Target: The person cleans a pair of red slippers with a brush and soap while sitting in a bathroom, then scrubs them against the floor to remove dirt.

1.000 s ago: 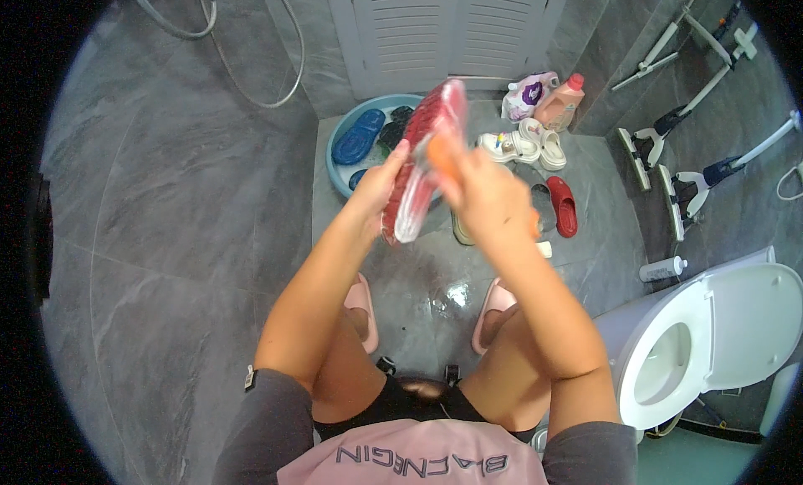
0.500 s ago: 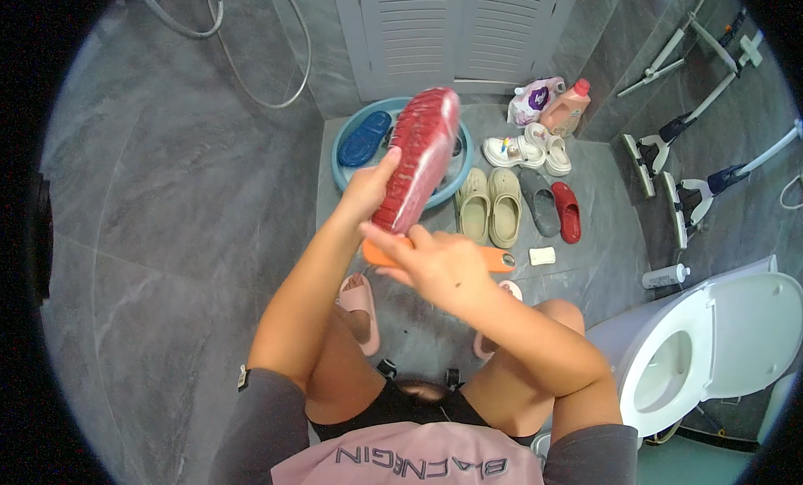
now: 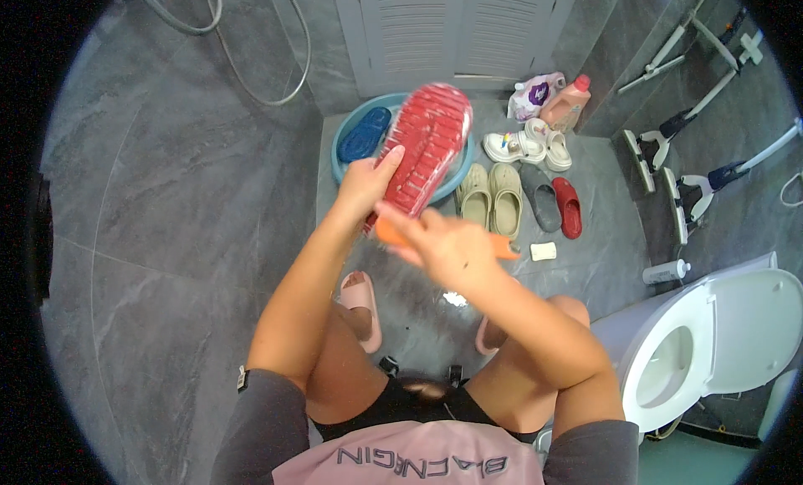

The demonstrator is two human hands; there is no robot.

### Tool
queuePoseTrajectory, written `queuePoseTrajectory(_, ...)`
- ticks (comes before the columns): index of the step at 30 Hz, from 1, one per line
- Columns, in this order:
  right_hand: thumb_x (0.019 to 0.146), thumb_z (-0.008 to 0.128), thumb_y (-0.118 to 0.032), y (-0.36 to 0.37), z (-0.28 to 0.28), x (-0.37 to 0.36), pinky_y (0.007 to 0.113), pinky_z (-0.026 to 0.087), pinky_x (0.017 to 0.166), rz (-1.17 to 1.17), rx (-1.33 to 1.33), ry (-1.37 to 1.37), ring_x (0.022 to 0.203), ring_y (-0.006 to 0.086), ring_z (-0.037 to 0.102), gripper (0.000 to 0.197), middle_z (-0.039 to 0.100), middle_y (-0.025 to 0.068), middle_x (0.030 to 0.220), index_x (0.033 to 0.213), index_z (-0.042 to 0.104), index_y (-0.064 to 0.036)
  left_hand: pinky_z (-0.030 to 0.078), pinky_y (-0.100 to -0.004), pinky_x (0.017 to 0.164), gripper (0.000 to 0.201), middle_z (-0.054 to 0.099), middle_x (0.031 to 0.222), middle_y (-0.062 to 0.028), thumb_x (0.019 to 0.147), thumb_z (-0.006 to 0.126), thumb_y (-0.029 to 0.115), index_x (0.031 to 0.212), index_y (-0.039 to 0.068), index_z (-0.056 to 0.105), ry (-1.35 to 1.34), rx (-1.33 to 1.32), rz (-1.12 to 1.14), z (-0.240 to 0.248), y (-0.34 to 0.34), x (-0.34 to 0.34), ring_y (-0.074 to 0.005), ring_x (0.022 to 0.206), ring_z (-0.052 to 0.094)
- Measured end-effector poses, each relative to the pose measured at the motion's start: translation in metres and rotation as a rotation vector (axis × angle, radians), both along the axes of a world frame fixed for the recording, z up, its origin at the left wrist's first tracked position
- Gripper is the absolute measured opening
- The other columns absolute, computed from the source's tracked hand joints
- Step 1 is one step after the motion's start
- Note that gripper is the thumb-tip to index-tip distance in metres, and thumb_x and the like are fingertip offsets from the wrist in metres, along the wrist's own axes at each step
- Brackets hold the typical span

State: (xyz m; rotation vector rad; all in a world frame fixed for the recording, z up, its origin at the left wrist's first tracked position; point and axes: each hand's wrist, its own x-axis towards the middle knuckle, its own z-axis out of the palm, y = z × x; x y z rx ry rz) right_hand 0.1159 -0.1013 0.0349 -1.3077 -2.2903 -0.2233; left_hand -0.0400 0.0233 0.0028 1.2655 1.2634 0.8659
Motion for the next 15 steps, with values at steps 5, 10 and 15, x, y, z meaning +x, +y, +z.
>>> queuePoseTrajectory(5,0.081,0.069,-0.037,0.034,0.004,0.045,0.039,0.051,0.053,-0.223,0.046,0.367,0.06,0.0252,0.063,0.066,0.061,0.0079,0.079,0.14,0.043,-0.0273,0.053,-0.0291,0.074,0.035,0.067,0.098,-0.0092,0.087,0.067,0.024,0.111,-0.001,0.06,-0.443,-0.119,-0.184,0.039,-0.037,0.009,-0.0149,0.081,0.066)
queuePoseTrajectory(10,0.088,0.06,-0.038,0.0,-0.008,0.004,0.041,0.053,0.057,-0.029,-0.148,0.08,0.063,0.0335,0.063,0.065,0.059,0.0131,0.09,0.146,0.031,-0.0306,0.054,-0.0313,0.076,0.035,0.064,0.1,-0.0121,0.082,0.069,0.01,0.109,-0.002,0.051,-0.47,-0.122,-0.236,0.01,-0.025,-0.001,-0.0189,0.085,0.066)
queuePoseTrajectory(15,0.093,0.053,-0.032,0.041,0.015,0.053,0.044,0.053,0.058,-0.466,-0.094,0.101,0.069,0.0356,0.063,0.052,0.06,0.014,0.093,0.142,0.035,-0.0299,0.054,-0.0288,0.075,0.034,0.065,0.101,-0.0105,0.082,0.065,0.005,0.113,-0.002,0.054,-0.442,-0.218,-0.307,0.021,-0.037,0.003,-0.0159,0.083,0.065)
